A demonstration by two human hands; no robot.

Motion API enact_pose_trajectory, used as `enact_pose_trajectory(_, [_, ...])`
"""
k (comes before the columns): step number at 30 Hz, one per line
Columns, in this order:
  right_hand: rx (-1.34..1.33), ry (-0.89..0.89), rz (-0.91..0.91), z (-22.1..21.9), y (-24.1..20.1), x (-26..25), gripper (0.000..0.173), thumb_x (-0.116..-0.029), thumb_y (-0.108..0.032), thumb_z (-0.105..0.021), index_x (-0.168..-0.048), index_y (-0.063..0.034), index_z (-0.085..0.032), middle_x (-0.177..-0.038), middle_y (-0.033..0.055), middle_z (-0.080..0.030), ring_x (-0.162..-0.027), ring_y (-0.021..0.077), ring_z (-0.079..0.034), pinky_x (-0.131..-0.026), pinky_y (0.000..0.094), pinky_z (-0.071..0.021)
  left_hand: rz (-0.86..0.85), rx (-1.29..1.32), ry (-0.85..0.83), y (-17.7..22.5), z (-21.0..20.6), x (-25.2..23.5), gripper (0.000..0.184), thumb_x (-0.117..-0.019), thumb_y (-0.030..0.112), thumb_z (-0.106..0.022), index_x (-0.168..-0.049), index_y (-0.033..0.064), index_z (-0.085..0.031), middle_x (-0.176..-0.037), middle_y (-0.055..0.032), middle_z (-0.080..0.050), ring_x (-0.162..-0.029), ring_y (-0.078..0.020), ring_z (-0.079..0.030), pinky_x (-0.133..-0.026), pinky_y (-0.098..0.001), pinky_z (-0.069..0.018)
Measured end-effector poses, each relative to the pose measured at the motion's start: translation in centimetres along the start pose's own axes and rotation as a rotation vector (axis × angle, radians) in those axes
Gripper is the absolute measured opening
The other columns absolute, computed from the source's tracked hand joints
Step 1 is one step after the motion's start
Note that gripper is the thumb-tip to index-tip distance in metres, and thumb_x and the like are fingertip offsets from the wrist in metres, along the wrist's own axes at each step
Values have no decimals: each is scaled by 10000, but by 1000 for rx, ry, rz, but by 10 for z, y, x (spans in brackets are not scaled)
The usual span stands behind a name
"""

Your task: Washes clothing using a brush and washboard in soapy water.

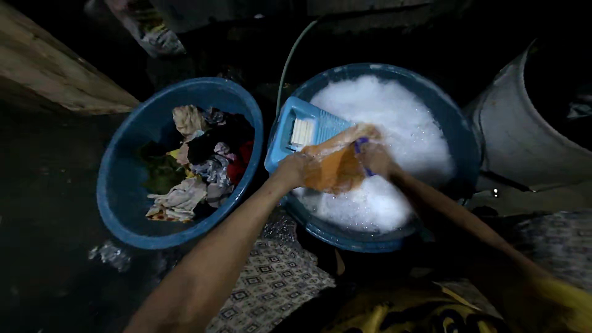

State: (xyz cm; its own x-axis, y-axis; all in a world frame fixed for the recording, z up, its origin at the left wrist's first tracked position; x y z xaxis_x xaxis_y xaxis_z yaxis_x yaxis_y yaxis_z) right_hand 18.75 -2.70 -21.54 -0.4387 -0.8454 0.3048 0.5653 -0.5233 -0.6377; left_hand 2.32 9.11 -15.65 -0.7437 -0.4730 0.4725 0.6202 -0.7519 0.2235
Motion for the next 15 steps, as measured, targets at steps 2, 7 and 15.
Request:
enact_pose_trajectory(2, [-11, -62, 82, -12, -74, 32, 303, -1037, -245, -599, -1233, -25, -672, -1127, 234, -697, -1051, 404, -679, -923, 625, -525, 7, -43, -45, -1, -3, -6, 476, -908, 64, -730, -1359, -16, -597, -1386, -263, -576, -1294, -456, -546, -1054, -638, -439])
enact_pose_trajectory(7, [-41, -119, 176, -47, -60, 2, 309, -1043, -258, -594, -1255, -51, -682, -1149, 216, -706, -1083, 398, -679, -960, 630, -510, 5, -27, -30, -2, 1, 4, 485, -943, 96, -713, -1401, 12, -577, -1425, -239, -565, -1297, -456, -551, -1058, -649, -437])
enact_pose_trajectory(15, [-118, 38, 28, 17, -32, -4, 273, -1019, -249, -629, -1144, -16, -701, -1104, 235, -696, -1039, 416, -675, -899, 636, -530, 69, 18, -100, 2, 7, 4, 456, -963, 72, -674, -1407, 28, -579, -1450, -231, -553, -1345, -436, -516, -1108, -635, -390])
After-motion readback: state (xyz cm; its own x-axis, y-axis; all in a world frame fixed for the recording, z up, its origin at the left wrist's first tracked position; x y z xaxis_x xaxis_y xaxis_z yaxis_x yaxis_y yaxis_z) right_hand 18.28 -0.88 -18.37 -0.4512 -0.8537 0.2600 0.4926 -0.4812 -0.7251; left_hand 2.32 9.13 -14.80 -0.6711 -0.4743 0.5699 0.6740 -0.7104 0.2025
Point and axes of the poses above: each hand's wrist, its own x-axis away from the middle knuckle, its own z-axis out of the back of the hand, y = z × x, the point moved 10 cm from there along -x, towards the middle knuckle
